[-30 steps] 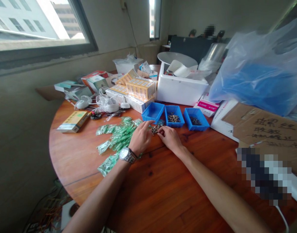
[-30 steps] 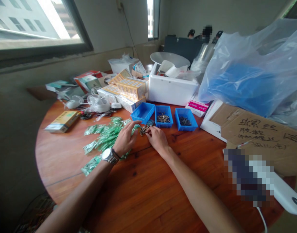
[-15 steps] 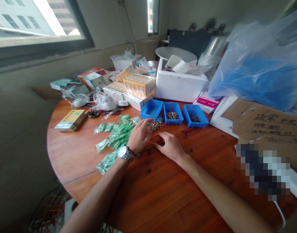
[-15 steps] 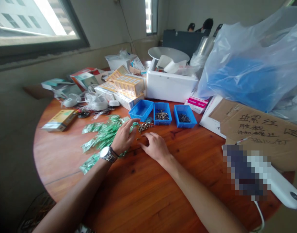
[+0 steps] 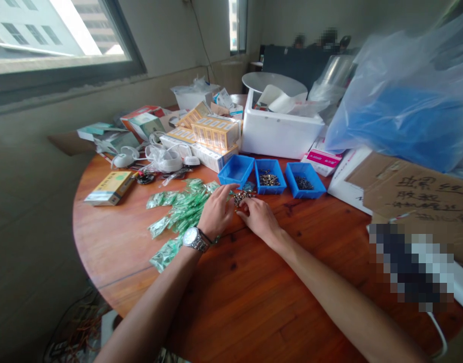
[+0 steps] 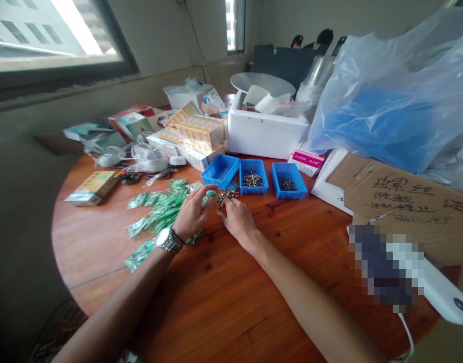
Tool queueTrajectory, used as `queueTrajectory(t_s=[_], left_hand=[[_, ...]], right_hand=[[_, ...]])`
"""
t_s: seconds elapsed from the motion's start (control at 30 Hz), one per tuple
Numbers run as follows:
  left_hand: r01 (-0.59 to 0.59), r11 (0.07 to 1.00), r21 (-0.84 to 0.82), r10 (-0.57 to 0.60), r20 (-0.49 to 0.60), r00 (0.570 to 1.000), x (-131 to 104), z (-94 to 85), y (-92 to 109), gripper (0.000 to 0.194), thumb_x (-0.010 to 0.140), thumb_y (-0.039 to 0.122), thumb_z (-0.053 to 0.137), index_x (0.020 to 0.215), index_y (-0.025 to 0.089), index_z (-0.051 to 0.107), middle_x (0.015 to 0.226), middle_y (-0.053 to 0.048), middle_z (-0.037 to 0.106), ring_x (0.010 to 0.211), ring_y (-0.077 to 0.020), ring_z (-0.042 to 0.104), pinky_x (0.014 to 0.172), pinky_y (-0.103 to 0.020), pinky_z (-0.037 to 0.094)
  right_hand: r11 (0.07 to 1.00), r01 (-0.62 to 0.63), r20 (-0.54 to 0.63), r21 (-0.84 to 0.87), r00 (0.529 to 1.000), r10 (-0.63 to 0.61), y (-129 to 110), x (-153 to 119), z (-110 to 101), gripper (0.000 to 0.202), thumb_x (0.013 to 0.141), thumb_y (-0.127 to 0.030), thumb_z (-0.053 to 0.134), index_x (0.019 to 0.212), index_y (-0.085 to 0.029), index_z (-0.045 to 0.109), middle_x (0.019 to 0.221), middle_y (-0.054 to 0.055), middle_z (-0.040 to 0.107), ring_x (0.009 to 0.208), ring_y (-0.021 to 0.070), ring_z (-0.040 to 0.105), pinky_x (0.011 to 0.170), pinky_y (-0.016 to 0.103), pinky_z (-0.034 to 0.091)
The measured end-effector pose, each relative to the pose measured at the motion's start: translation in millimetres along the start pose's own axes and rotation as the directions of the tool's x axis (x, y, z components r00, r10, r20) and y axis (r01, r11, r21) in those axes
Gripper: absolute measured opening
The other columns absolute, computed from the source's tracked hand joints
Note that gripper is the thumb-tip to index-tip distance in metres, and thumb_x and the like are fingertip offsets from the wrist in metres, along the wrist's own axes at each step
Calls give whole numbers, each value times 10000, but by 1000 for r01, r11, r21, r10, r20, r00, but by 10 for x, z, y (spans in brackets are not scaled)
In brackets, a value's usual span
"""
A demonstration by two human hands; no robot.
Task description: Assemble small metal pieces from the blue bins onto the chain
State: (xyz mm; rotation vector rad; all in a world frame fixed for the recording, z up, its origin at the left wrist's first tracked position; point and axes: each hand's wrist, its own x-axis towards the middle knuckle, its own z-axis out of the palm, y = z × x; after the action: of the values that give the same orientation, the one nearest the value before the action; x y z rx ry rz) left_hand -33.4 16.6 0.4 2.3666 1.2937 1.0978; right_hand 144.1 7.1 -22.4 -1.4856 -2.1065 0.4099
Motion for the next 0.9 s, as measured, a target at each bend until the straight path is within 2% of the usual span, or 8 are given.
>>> queueTrajectory(t_s=[0.13,0.23,0.37,0.43,0.5,0.6,0.67,0.9], left_hand=[[5,1000,9,-4,-3,1000,-2,2,7,398,1007,151,460,1376,205,598,1308,-98,716,1238,-276,669,1117,-461,532],[9,1000,8,-9,4,1000,-4,-1,8,389,1013,155,457,1373,203,598,1315,-101,716,1237,-276,669,1128,-467,524],[10,1000,-3,-10,-5,1000,-2,-10,12,377,1019,160,463,1370,205,591,1338,-97,709,1253,-276,662,1135,-464,515],[7,1000,-2,-7,-8,1000,0,-13,17,371,1017,156,465,1361,213,594,1335,-90,713,1242,-271,668,1127,-454,520],[6,1000,0,-6,-5,1000,0,-11,24,371,1015,152,466,1356,218,597,1318,-85,719,1225,-267,675,1115,-445,527],[3,1000,0,-3,4,1000,-4,-4,37,371,1020,155,463,1359,219,597,1317,-87,716,1229,-265,670,1125,-441,520],[0,1000,-3,0,7,1000,-8,3,42,365,1027,163,459,1361,218,597,1322,-88,712,1237,-266,663,1134,-443,513],[13,1000,-7,-13,21,1000,-23,19,11,370,1029,168,457,1367,226,597,1324,-85,709,1245,-269,658,1126,-453,515]], right_hand=[[999,53,25,-10,998,-53,-16,54,63,71,940,-147,741,1004,-178,745,1022,126,788,949,264,750,867,340,561],[998,61,-6,25,998,-60,-33,66,74,81,919,-103,711,909,-177,744,960,130,794,907,263,749,841,340,561],[944,0,-70,331,997,24,-14,-14,-18,96,833,-93,734,841,-188,737,819,66,786,730,207,717,735,308,560],[833,-74,-58,548,990,126,29,-102,-96,38,813,-162,764,836,-185,746,783,48,775,693,188,700,690,297,556],[671,-161,14,724,976,219,89,-207,-181,129,806,-259,801,900,-174,780,777,44,770,657,167,667,636,285,531],[412,-258,151,874,950,273,168,-354,-290,323,779,-362,858,1036,-169,828,792,39,773,608,123,600,580,261,473],[274,-284,202,919,935,291,191,-419,-338,354,751,-382,892,1032,-170,846,822,50,786,627,114,605,585,252,473],[31,-266,240,964,910,337,185,-459,-404,304,737,-352,935,977,-196,834,927,65,827,757,141,738,642,222,567]])
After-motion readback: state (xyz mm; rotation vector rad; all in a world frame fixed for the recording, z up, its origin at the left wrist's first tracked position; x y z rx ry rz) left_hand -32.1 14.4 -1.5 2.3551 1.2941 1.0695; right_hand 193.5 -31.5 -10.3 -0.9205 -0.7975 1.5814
